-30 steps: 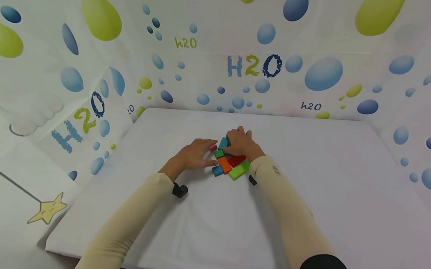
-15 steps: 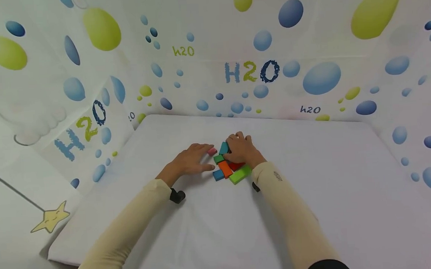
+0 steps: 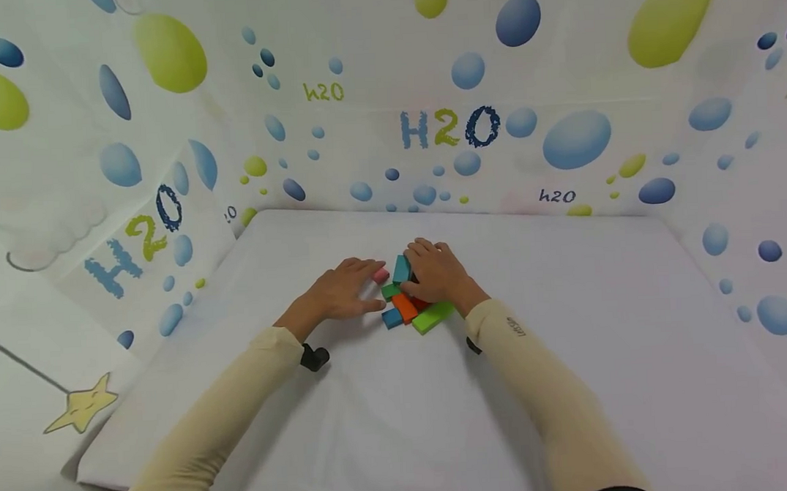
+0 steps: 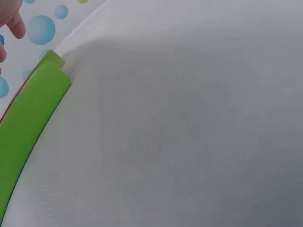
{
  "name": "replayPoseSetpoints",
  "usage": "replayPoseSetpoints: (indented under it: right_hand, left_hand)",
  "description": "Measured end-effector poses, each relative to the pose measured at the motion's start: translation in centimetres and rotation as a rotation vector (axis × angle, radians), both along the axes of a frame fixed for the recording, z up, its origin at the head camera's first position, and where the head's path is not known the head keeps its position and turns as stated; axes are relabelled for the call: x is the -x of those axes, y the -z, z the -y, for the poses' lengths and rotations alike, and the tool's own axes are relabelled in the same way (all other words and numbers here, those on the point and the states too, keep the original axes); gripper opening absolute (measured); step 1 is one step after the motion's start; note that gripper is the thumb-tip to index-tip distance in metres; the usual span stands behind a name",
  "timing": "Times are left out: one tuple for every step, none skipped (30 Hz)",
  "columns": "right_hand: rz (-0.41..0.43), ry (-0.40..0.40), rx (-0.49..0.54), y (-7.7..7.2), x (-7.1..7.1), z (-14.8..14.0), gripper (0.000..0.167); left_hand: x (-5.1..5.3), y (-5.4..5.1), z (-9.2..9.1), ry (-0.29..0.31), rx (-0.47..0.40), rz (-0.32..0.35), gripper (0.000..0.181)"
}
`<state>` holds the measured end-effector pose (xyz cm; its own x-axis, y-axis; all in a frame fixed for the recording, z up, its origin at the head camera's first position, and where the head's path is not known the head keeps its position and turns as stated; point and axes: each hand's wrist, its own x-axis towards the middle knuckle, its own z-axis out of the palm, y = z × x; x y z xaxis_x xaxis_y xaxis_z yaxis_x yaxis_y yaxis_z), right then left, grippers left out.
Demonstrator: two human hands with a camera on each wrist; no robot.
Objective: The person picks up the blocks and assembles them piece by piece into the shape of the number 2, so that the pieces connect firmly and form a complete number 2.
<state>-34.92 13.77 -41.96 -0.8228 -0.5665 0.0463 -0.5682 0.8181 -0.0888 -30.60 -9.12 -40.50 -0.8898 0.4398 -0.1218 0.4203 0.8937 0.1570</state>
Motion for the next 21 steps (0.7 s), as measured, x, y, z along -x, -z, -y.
replayPoseSetpoints:
  right_hand:
    - [-0.009, -0.006, -0.005, -0.1, -0.2, -0.1, 0.073]
    - [-0.02, -0.01, -0.012, -0.2, -0.4, -0.1, 0.073]
    - [-0.027, -0.015, -0.019, -0.3, -0.5, -0.2, 0.074]
    - [-0.033, -0.02, -0.026, -0.5, -0.7, -0.3, 0.074]
    - [-0.038, -0.027, -0.029, -0.6, -0.9, -0.4, 0.074]
    - [-0.049, -0.034, -0.033, -0.7, -1.1, -0.5, 0.074]
    - [-0.059, -0.043, -0.028, -0.9, -1.2, -0.7, 0.074]
    - [-0.069, -0.057, -0.019, -1.0, -1.3, -0.9, 0.073]
    - [-0.076, -0.072, -0.006, -1.1, -1.5, -1.1, 0.072]
    - [-0.082, -0.087, 0.011, -1.1, -1.6, -1.2, 0.072]
    - [-0.088, -0.103, 0.023, -1.1, -1.9, -1.4, 0.071]
    - [-0.092, -0.117, 0.032, -1.0, -2.2, -1.6, 0.071]
    - [-0.089, -0.13, 0.041, -0.9, -2.5, -1.8, 0.07]
    - [-0.089, -0.142, 0.048, -0.8, -2.9, -2.0, 0.07]
    - [-0.085, -0.151, 0.055, -0.6, -3.2, -2.2, 0.07]
    - [-0.079, -0.154, 0.052, -0.4, -3.6, -2.4, 0.07]
    - [-0.072, -0.156, 0.051, -0.3, -4.0, -2.6, 0.071]
    - [-0.063, -0.155, 0.05, -0.2, -4.5, -2.8, 0.071]
    - [-0.055, -0.151, 0.045, -0.1, -4.9, -2.9, 0.072]
    - [-0.049, -0.147, 0.044, 0.0, -5.2, -3.1, 0.072]
    - [-0.039, -0.139, 0.043, 0.0, -5.6, -3.2, 0.072]
  left_hand:
    - [0.0, 0.0, 0.1, 0.006, -0.002, -0.011, 0.085]
    - [-0.1, -0.1, 0.1, 0.012, -0.006, -0.019, 0.086]
    - [-0.1, -0.1, 0.1, 0.018, -0.007, -0.028, 0.086]
    - [-0.1, -0.2, 0.1, 0.024, -0.009, -0.035, 0.087]
    - [-0.2, -0.3, 0.2, 0.03, -0.01, -0.039, 0.087]
    - [-0.3, -0.4, 0.2, 0.035, -0.01, -0.045, 0.088]
    - [-0.3, -0.6, 0.1, 0.043, -0.01, -0.055, 0.088]
    - [-0.3, -0.7, 0.1, 0.052, -0.002, -0.062, 0.088]
    - [-0.4, -0.6, 0.1, 0.064, 0.006, -0.071, 0.088]
    - [-0.6, -0.6, 0.2, 0.078, 0.014, -0.08, 0.088]
    - [-0.7, -0.6, 0.2, 0.093, 0.016, -0.09, 0.089]
    - [-0.9, -0.4, 0.3, 0.107, 0.024, -0.101, 0.089]
    - [-1.2, -0.3, 0.4, 0.122, 0.025, -0.106, 0.089]
    - [-1.5, -0.2, 0.4, 0.136, 0.033, -0.113, 0.089]
    - [-1.8, -0.1, 0.5, 0.15, 0.034, -0.12, 0.089]
    - [-2.1, 0.0, 0.5, 0.162, 0.033, -0.122, 0.089]
    - [-2.4, 0.1, 0.5, 0.173, 0.032, -0.121, 0.09]
    - [-2.7, 0.1, 0.5, 0.185, 0.037, -0.121, 0.09]
    - [-3.0, 0.2, 0.4, 0.193, 0.033, -0.116, 0.09]
    - [-3.2, 0.2, 0.4, 0.201, 0.034, -0.113, 0.091]
    - [-3.5, 0.2, 0.3, 0.209, 0.034, -0.108, 0.091]
